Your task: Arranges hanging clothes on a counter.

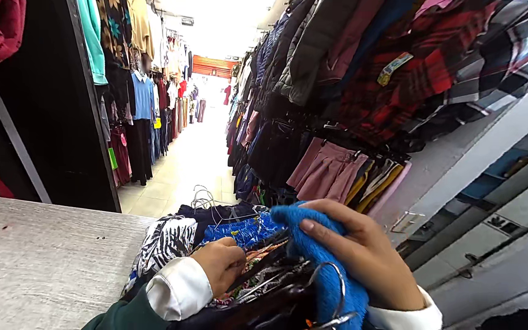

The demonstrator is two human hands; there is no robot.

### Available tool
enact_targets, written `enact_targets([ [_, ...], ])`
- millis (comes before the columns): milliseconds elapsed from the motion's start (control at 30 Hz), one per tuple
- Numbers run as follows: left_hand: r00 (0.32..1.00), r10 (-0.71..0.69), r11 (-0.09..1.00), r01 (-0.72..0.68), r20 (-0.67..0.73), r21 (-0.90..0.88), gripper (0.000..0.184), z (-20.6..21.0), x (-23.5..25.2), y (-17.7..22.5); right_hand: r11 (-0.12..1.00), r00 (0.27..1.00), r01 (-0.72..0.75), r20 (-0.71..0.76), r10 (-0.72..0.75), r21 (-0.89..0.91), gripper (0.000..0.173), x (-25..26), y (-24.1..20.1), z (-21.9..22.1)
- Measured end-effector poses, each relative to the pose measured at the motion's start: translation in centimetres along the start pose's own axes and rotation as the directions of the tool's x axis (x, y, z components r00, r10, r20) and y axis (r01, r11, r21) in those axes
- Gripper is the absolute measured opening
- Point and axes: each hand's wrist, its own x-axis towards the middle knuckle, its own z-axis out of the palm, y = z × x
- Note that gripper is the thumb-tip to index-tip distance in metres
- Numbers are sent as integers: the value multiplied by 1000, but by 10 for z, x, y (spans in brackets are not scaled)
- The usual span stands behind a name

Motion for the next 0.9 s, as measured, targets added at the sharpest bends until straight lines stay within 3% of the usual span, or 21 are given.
enact_targets([
  [67, 999, 30, 1000, -29, -42, 10, 24, 2, 0, -5, 987, 986, 99, -124, -114, -126, 28, 3, -5, 6],
  [133, 999, 35, 999, -34, -38, 9, 24, 2, 1, -6, 979, 993, 112, -5, -115, -171, 31, 3, -1, 6],
  [200, 999, 34, 999, -34, -3, 7, 25, 1, 1, -4, 983, 997, 76, 21, -73, -169, 27, 2, 2, 4],
  [300, 995, 25, 1000, -25, -99, 2, 25, 5, 3, -14, 989, 983, 52, -166, -76, -141, 28, 4, -6, 10],
  [433, 953, -229, 973, 232, -197, -5, 26, -2, 12, -33, 988, 963, 34, -261, -72, -150, 33, 8, -10, 14],
  [500, 937, -296, 954, 301, -185, 2, 27, -5, 13, -39, 986, 963, 38, -258, -80, -163, 33, 8, -9, 16],
  [733, 959, -282, 946, 277, -2, -170, 30, -8, 11, -27, 982, 962, 32, -261, -81, -189, 34, 9, -8, 16],
  [900, 941, -319, 947, 311, -115, -82, 32, 0, 12, -23, 984, 962, 24, -264, -70, -174, 36, 10, -4, 15],
])
